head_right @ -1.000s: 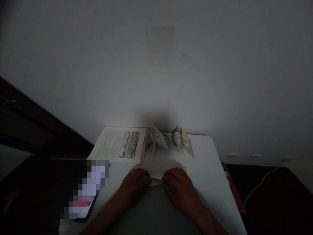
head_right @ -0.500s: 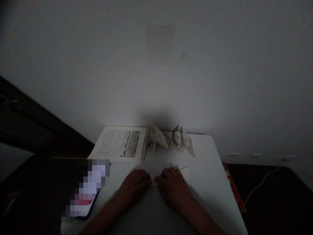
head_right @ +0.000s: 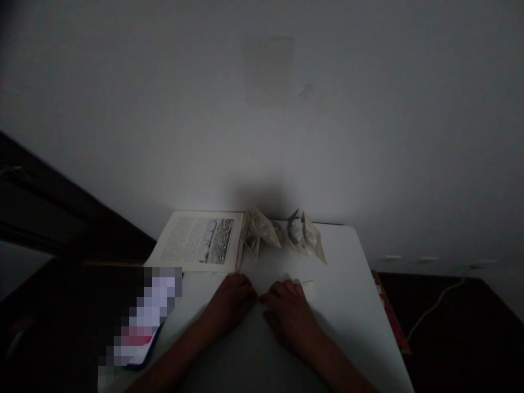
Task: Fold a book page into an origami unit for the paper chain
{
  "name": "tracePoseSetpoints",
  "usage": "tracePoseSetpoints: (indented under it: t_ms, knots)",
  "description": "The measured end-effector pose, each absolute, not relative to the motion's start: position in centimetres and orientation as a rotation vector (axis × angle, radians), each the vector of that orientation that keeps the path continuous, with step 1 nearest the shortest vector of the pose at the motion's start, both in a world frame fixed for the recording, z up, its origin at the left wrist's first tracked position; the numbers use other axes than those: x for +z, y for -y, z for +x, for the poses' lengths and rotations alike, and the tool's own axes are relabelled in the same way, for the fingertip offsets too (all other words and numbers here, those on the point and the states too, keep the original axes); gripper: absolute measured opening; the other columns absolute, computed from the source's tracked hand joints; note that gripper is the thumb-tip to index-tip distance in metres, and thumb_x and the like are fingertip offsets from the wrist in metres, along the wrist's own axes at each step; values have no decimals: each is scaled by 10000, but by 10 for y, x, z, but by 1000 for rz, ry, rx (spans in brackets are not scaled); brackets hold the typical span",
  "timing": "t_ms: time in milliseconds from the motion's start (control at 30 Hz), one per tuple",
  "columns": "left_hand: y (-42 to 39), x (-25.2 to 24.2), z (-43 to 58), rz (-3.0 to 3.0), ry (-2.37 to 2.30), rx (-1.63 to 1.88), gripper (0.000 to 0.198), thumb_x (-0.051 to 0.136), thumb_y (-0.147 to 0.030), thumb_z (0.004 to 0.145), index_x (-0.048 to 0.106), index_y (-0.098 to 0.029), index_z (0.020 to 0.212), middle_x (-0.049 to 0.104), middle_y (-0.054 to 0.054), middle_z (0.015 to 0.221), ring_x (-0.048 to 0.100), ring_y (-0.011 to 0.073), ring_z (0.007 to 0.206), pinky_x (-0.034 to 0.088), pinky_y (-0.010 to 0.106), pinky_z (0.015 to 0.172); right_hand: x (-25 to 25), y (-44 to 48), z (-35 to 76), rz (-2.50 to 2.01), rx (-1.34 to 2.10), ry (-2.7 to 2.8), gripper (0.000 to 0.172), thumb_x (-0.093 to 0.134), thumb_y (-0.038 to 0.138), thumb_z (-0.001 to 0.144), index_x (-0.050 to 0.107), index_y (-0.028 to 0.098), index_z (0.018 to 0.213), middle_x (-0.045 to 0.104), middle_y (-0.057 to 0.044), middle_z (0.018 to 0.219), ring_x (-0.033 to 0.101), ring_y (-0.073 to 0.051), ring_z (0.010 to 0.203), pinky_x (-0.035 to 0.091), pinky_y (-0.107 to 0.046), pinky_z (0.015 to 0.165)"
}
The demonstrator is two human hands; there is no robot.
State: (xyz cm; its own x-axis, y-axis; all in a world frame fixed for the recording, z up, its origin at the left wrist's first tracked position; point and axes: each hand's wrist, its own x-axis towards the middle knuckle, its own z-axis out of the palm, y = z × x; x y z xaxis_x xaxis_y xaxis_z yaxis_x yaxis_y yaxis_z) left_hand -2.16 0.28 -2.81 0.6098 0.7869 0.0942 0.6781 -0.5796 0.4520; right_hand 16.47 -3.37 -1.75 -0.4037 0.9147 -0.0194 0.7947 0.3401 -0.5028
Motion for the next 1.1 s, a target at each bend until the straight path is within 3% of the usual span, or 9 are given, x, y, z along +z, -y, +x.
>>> tracePoseSetpoints:
  t_ms: [133,333,667,867,1100]
  knots:
    - [-5,-25,-18,2334,-1305,371,126,577,-203,756,597,-187,880,588,25,840,518,182,823,373,324,770,-18,35,166,-1545,659,2315,353,622,163,726,553,277,1053,581,-8,990,472,-213,954,319,-367,865]
    - [-2,-22,-18,2391,-1350,296,95,566,-242,772,643,-191,753,578,36,775,522,192,806,368,337,772,-18,36,167,-1513,618,2371,405,609,182,750,551,339,1119,576,-22,956,477,-224,910,335,-375,818]
    - [-2,-21,-28,2326,-1530,257,139,547,-267,770,668,-198,776,615,47,810,547,212,839,373,355,761,-19,34,166,-1529,615,2373,364,616,210,743,585,314,1091,581,-34,951,484,-225,915,330,-375,811]
    - [-5,-20,-26,2301,-1534,253,125,565,-257,743,679,-205,746,628,40,772,564,205,802,376,344,758,-23,31,149,-1687,477,2221,128,562,313,807,658,279,884,602,-31,833,502,-222,867,322,-384,784]
    - [-8,-19,-27,2281,-1538,219,151,554,-269,744,690,-212,781,643,42,805,571,207,824,389,338,766,-28,29,135,-1791,317,2099,184,594,421,774,654,249,746,626,-35,782,512,-240,839,309,-400,776]
